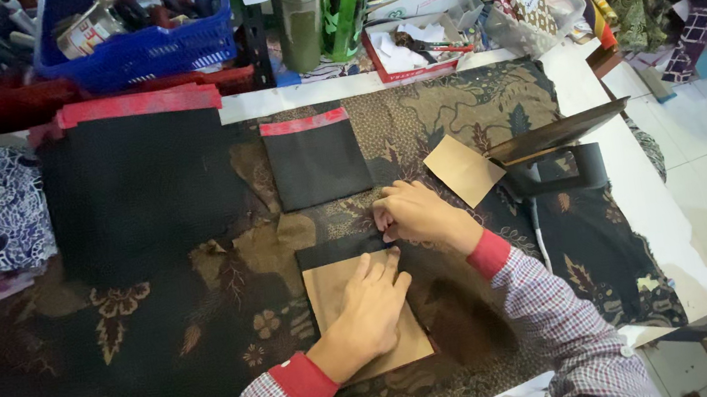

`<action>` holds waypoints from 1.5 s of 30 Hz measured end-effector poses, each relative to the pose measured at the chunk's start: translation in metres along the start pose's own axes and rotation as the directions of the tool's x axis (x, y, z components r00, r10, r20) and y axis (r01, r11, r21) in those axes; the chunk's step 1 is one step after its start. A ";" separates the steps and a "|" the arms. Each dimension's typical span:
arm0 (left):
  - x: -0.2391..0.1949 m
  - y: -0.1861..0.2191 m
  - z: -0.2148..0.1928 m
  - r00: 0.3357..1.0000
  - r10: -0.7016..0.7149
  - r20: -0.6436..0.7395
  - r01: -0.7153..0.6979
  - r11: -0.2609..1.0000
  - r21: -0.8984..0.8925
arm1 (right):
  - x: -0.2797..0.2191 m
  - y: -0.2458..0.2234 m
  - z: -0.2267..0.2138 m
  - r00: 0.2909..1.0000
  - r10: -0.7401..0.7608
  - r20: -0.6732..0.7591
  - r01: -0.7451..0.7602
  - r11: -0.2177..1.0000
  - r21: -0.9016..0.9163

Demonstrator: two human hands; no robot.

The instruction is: The person irons small black fabric pieces on a patterned work surface using a handheld iron and a brown paper sheet as a protective layer. They repeatedly place the paper over the fabric, press with the iron, and remove the paper, handling the fabric and paper with both hands throughout the clip.

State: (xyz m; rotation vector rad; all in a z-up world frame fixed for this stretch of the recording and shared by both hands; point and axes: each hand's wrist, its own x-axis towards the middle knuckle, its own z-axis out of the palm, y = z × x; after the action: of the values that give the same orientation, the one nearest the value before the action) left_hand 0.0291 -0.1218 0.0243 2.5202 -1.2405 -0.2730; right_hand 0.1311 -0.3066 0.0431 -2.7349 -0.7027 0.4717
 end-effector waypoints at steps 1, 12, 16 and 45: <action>-0.001 0.000 0.001 1.000 0.000 -0.011 0.000 1.000 -0.005 | 0.000 0.001 -0.001 0.999 -0.030 0.016 0.030 1.000 -0.003; -0.002 0.003 -0.003 0.999 -0.005 0.043 0.005 1.000 0.003 | -0.042 -0.004 -0.002 0.965 -0.218 -0.148 0.233 0.968 0.090; -0.002 0.005 -0.004 1.000 -0.002 -0.002 0.002 0.999 0.032 | -0.052 -0.009 0.007 0.933 -0.279 -0.225 0.279 0.960 -0.033; -0.013 0.004 0.002 0.983 0.041 -0.176 -0.044 0.999 -0.010 | -0.112 -0.034 0.052 0.765 0.051 -0.642 0.123 0.967 0.224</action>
State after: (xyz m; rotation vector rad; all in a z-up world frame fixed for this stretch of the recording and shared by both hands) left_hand 0.0179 -0.1139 0.0245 2.4423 -1.2164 -0.0469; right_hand 0.0047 -0.3251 0.0342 -2.3831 -0.4597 -0.3738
